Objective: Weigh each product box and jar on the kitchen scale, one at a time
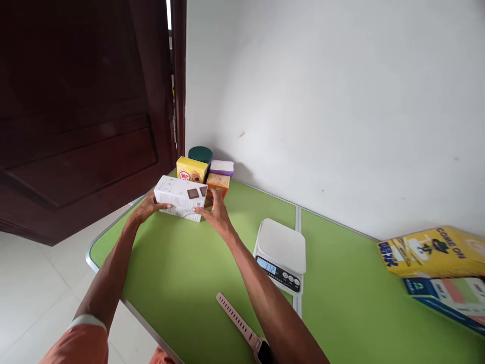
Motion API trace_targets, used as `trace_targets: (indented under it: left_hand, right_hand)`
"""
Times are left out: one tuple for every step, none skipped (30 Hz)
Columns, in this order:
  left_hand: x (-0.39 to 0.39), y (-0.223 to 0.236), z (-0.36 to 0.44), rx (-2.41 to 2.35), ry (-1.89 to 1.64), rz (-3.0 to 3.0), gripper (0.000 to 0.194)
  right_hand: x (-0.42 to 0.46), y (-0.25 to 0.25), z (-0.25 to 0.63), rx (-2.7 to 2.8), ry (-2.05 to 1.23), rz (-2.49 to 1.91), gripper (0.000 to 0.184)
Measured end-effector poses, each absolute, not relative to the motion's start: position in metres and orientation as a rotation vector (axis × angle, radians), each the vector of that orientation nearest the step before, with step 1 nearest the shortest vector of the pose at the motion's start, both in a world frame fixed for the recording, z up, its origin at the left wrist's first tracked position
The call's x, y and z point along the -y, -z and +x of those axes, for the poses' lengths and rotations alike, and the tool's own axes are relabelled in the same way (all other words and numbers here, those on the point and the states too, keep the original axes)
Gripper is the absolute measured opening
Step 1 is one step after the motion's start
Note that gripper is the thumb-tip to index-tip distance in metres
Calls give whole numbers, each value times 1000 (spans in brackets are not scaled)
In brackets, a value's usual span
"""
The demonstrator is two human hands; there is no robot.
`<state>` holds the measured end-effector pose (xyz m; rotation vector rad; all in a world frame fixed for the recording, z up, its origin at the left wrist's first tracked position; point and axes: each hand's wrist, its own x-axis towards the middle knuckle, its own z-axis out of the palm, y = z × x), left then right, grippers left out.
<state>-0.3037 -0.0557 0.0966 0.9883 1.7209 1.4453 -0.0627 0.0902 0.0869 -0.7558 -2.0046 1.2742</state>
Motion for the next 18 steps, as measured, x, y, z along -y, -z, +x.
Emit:
trace_targets:
  left_hand:
    - [65,-100,-295,-1715,-1441,991,85]
    - [74,-103,-286,-1714,-1445,996,85]
    - [83,-105,-275,-1711,-1433,1002,85]
    - [90,-107,-265,-1720,-1432,1007,83]
    - [96,-107,-255,-1734,-1438,1003,80]
    - [101,-107,-247,-1758,-1432,972,76]
    - [103,-107,-239,-1779,-1416,942,74]
    - [103,-107,-232,-1775,-1406,943,74]
    - [101,-108,-225,-1767,-1418,962,74]
    - [99,-110,-218,-1752,-1419,989,75]
    - [95,-113,-210,-1731,-1421,1026,75]
    - [89,-117,-201,-1711,-1421,1064,75]
    - [83,-122,-192,-1689,-1419,1101,75]
    - [75,-126,-183,-1667,-1422,1137,75]
    - [66,-130,-174,-1642,-1430,1171,76]
    - [56,-135,-164,-1613,-1445,1201,79]
    - [46,-138,-154,-1576,-1466,1241,83]
    - [36,-142,-144,-1542,-1483,1276,86]
  right_hand:
    - [-84,-87,-55,1999,-1291,-748,84]
    - [-78,-87,-48,1997,-1315,-739,83]
    - [-72,-85,-40,1998,-1340,-737,83]
    - [-66,-84,-33,1999,-1368,-746,82]
    - [-62,-82,-26,2005,-1414,-738,81]
    - [-60,-81,-20,2000,-1455,-717,82]
    - [-59,-81,-14,1986,-1454,-703,82]
    - [-58,-83,-7,1991,-1428,-694,80]
    - [-57,-86,1,1983,-1393,-697,78]
    - [-56,-92,11,1968,-1354,-707,77]
    - [-55,-98,22,1947,-1320,-720,76]
    - [-54,-106,35,1922,-1294,-733,76]
    - [-53,-115,49,1898,-1275,-742,76]
    - [-53,-124,63,1881,-1260,-747,76]
    - [-54,-132,78,1877,-1246,-752,77]
    - [-55,-141,92,1875,-1226,-762,77]
    - [-57,-148,107,1875,-1199,-780,78]
    - [-60,-154,122,1882,-1167,-811,79]
